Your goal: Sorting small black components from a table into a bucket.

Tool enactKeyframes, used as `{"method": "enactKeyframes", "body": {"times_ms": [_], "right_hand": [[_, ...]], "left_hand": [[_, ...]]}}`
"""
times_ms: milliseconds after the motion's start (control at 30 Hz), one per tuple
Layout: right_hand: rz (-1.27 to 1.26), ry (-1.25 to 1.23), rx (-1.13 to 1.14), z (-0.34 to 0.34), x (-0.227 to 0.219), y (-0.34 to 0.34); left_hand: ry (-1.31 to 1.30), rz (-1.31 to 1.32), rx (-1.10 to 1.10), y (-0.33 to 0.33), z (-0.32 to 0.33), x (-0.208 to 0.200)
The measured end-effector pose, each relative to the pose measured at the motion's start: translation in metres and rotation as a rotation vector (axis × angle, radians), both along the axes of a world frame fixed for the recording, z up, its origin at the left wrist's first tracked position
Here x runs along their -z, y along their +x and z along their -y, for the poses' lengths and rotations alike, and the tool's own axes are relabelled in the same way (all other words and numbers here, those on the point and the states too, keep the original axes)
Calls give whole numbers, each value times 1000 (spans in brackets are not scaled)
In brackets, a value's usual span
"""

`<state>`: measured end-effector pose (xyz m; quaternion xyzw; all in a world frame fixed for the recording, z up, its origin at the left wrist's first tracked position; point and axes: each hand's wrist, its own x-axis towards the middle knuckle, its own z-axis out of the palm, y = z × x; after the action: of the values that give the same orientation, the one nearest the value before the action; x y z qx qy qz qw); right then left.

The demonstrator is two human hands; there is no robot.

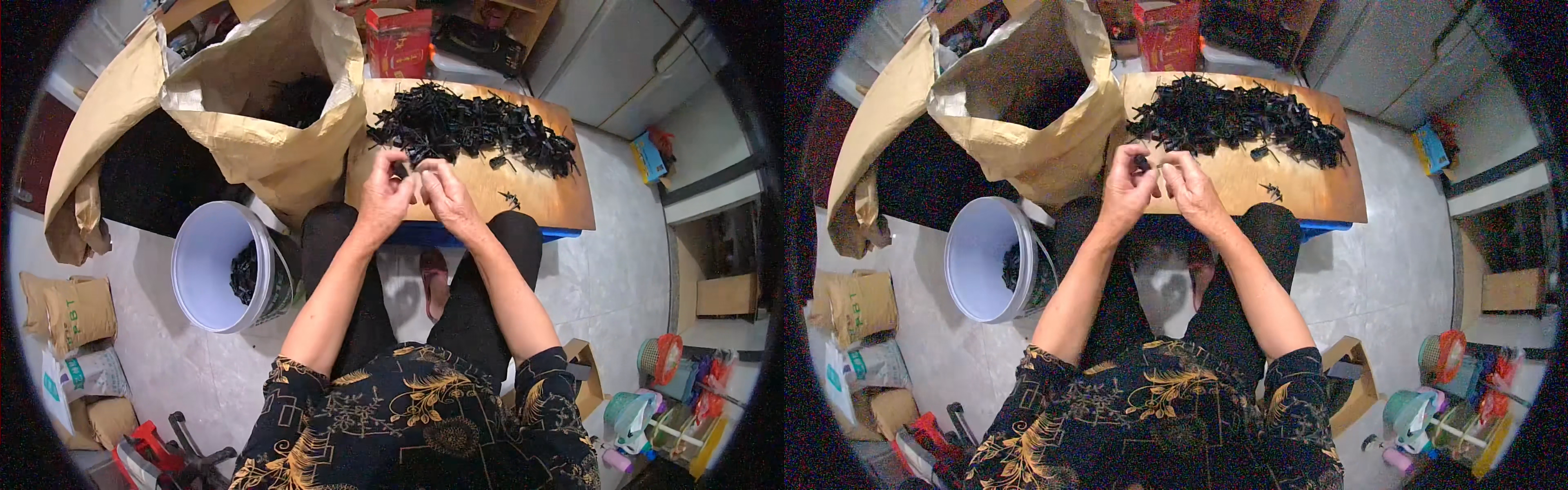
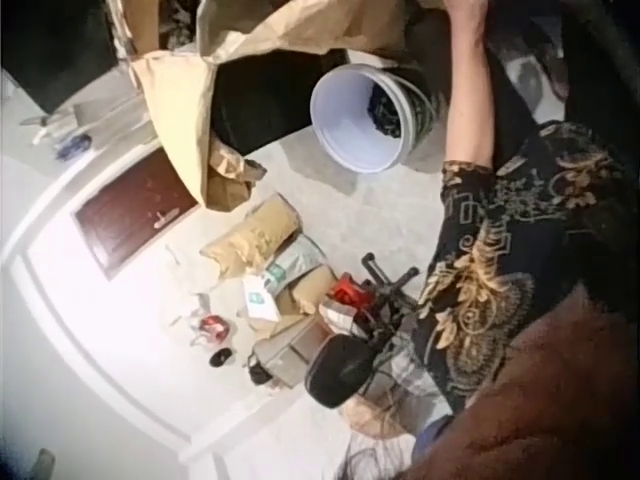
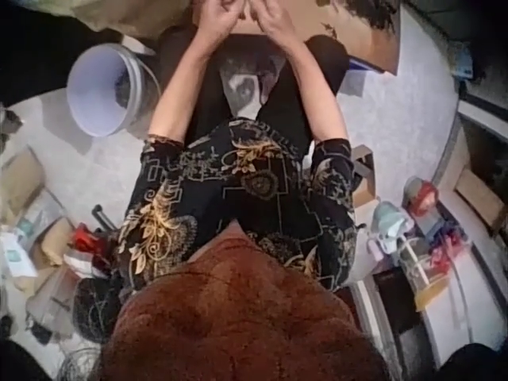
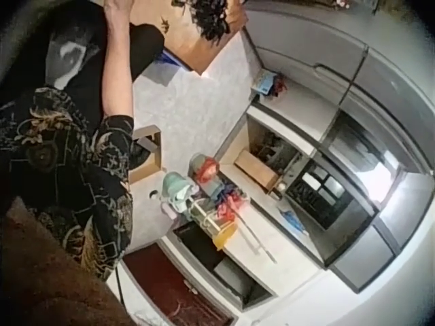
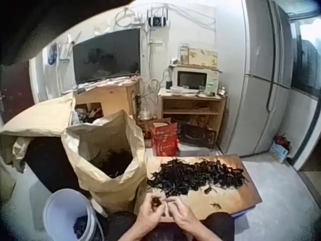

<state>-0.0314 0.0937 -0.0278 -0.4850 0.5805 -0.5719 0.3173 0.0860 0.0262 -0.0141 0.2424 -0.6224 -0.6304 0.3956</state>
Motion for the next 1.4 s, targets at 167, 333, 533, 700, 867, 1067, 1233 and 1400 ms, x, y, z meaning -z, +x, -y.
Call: {"method": "enactKeyframes", "body": {"times_ms": [167, 333, 533, 700, 867, 1067, 1233, 1400], "right_hand": [[298, 129, -45, -14, -15, -7], [456, 90, -14, -24, -27, -14], [524, 90, -100, -35, -25, -32], [600, 168, -297, -45, -14, -43], [594, 238, -293, -41, -11, -43], [505, 135, -148, -37, -13, -40], [471, 194, -64, -31, -2, -32], [606, 296, -19, -39, -3, -25]], "left_hand": [[514, -333, 234, 8, 8, -11], [610, -349, 397, 0, 4, -9], [565, -202, 651, -7, -3, -8], [609, -125, 758, -10, -10, -4], [631, -123, 755, -12, -9, 1], [434, 54, 578, -16, -13, 1], [139, 229, 423, -18, -15, 17], [138, 158, 260, -25, -17, 11]]}}
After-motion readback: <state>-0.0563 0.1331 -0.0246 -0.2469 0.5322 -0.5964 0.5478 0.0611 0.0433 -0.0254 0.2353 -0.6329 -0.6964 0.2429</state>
